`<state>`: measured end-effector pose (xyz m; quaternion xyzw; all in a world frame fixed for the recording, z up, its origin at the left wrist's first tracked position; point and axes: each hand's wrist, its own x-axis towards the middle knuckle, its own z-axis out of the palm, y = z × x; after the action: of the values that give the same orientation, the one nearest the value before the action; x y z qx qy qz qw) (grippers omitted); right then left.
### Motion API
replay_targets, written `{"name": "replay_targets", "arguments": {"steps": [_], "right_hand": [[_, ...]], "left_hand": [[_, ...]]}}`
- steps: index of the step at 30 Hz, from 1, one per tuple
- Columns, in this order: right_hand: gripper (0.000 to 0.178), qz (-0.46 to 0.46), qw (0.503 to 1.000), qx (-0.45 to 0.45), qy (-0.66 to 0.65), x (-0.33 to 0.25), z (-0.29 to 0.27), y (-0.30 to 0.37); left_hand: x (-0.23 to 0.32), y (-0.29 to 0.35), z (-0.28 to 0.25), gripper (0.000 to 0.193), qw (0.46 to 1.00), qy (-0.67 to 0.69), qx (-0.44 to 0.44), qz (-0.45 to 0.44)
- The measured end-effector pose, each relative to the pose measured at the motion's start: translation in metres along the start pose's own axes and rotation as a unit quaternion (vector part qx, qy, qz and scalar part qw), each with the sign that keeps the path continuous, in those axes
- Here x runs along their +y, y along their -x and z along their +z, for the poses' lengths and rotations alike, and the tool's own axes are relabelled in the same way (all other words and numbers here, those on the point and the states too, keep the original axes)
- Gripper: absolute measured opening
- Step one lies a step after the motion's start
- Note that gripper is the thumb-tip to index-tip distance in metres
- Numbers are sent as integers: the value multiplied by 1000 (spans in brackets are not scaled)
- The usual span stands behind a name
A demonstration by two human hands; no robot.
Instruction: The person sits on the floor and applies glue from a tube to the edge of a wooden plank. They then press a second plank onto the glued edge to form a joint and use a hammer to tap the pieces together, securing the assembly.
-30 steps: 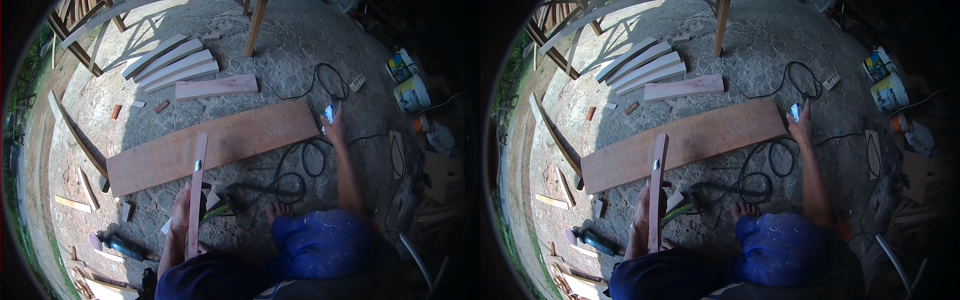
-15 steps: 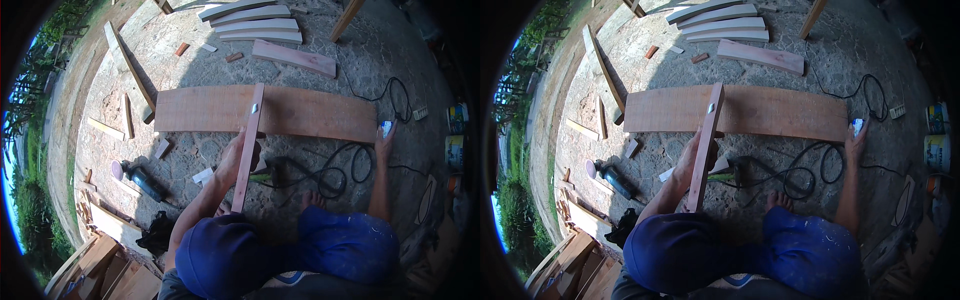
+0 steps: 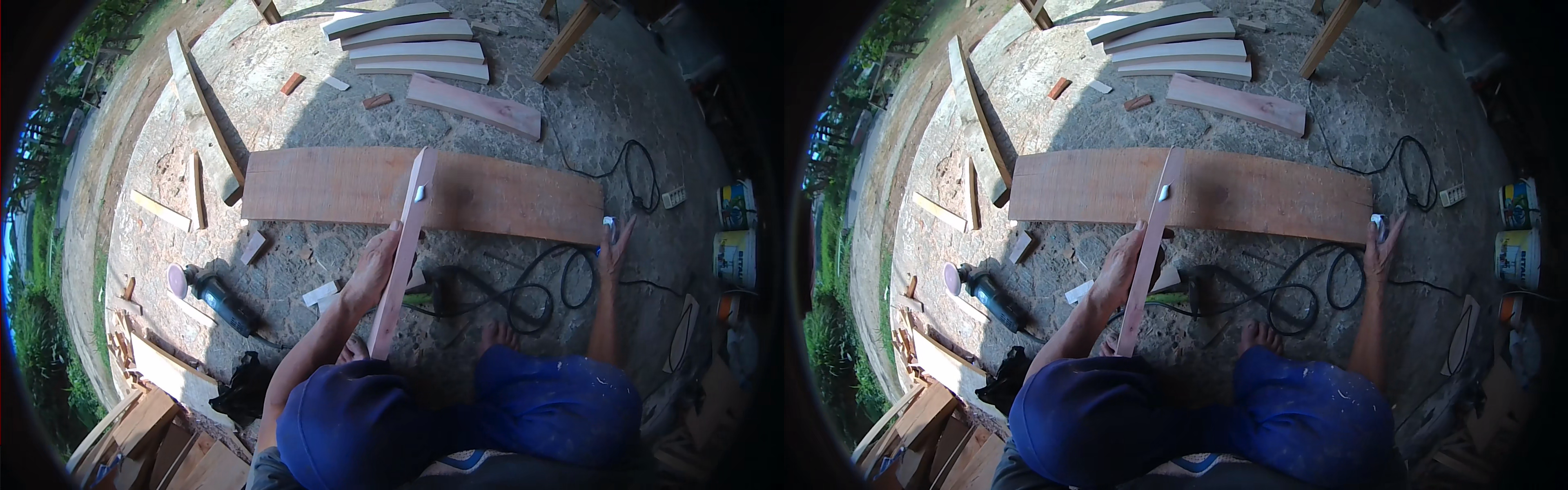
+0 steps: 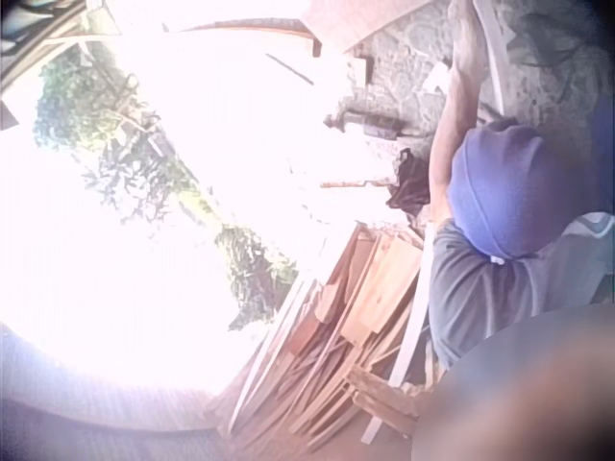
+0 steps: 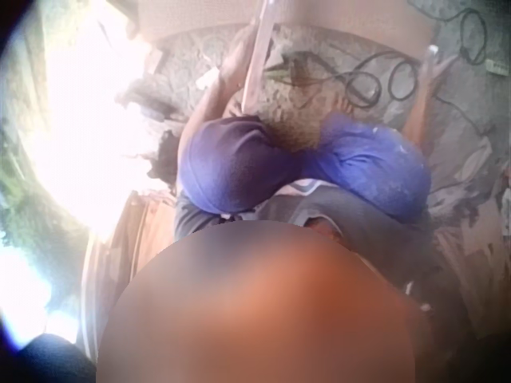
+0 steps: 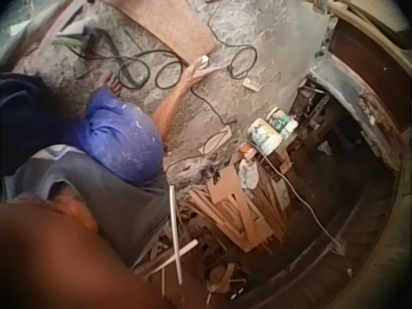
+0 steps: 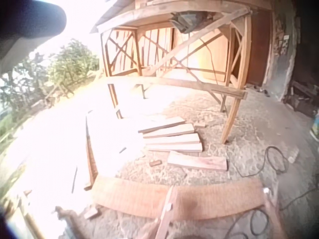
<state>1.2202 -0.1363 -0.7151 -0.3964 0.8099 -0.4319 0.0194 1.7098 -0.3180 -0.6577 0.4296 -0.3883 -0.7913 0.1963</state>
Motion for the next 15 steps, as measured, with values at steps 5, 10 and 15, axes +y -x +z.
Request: {"name": "replay_targets", "arguments": {"steps": [5, 10, 15], "right_hand": [[35, -143, 984, 16, 107, -101, 5, -8], [20, -315, 928, -192, 46, -235, 47, -13], [24, -305, 890, -338, -36, -258, 88, -17]], "left_hand": [[3, 8, -1, 56, 995, -88, -23, 42], [16, 17, 13, 52, 982, -171, -77, 36], [7, 17, 11, 47, 966, -211, -133, 66]]}}
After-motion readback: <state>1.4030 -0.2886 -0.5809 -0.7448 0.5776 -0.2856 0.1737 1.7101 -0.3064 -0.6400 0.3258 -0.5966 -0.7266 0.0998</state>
